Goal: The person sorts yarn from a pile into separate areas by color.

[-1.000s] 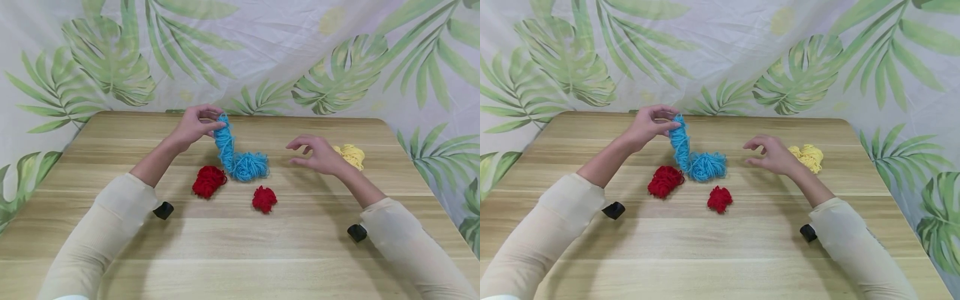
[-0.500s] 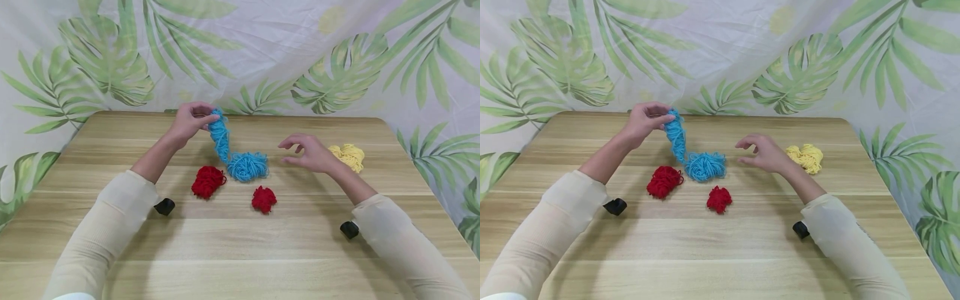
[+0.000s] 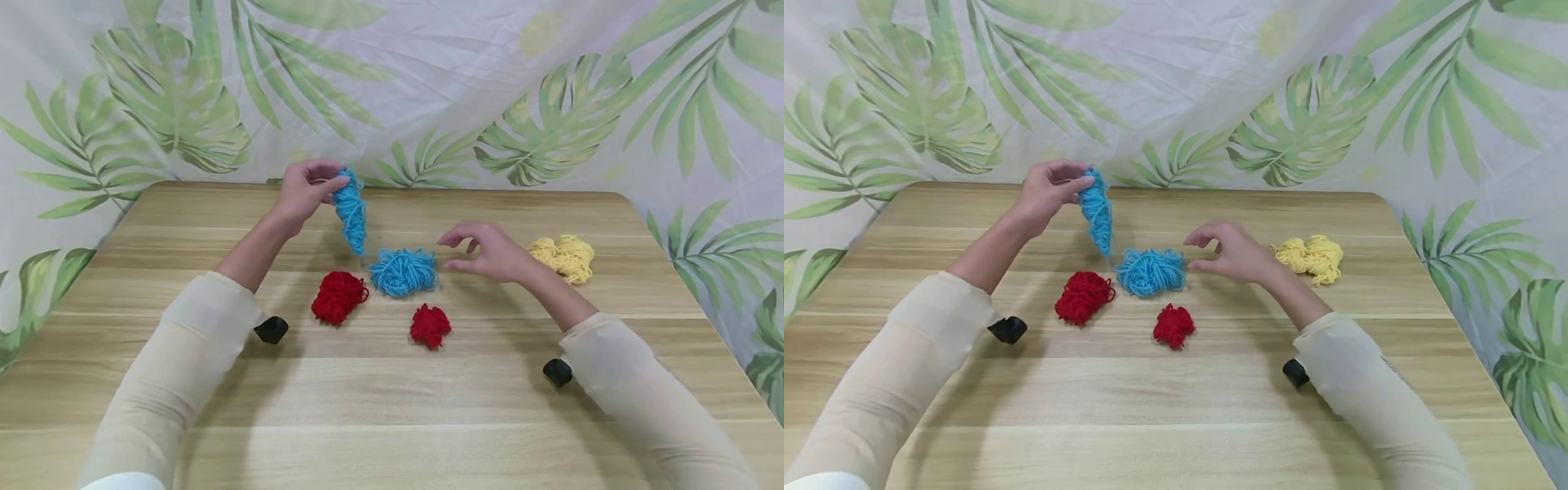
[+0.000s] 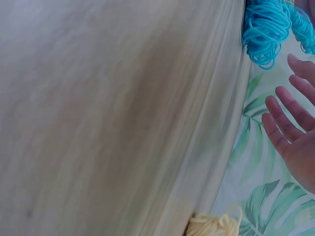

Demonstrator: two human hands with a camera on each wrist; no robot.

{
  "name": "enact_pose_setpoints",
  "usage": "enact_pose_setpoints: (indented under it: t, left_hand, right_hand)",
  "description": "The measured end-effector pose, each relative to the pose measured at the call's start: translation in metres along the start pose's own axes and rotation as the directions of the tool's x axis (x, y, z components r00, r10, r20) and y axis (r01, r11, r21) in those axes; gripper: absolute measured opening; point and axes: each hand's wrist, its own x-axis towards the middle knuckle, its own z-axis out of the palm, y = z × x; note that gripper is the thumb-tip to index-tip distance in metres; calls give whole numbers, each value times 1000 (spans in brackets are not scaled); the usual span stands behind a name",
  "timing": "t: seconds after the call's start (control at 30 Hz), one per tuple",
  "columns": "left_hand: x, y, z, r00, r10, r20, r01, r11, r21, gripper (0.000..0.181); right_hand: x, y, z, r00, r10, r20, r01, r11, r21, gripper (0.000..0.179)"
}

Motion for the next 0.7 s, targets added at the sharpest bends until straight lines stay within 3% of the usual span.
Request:
enact_pose_setpoints:
  t: [0.27,0.7]
  left_hand:
    - [6,-7,4,1000,1,-17,-1,1000,13,28]
    - [20,-18,10,999,-41,19,40,997,68,35]
  right_hand:
    - [8,-5,7,998,-21,61,19,999,37,47]
    - [13,-10,13,995,-9,103,5,999,37,51]
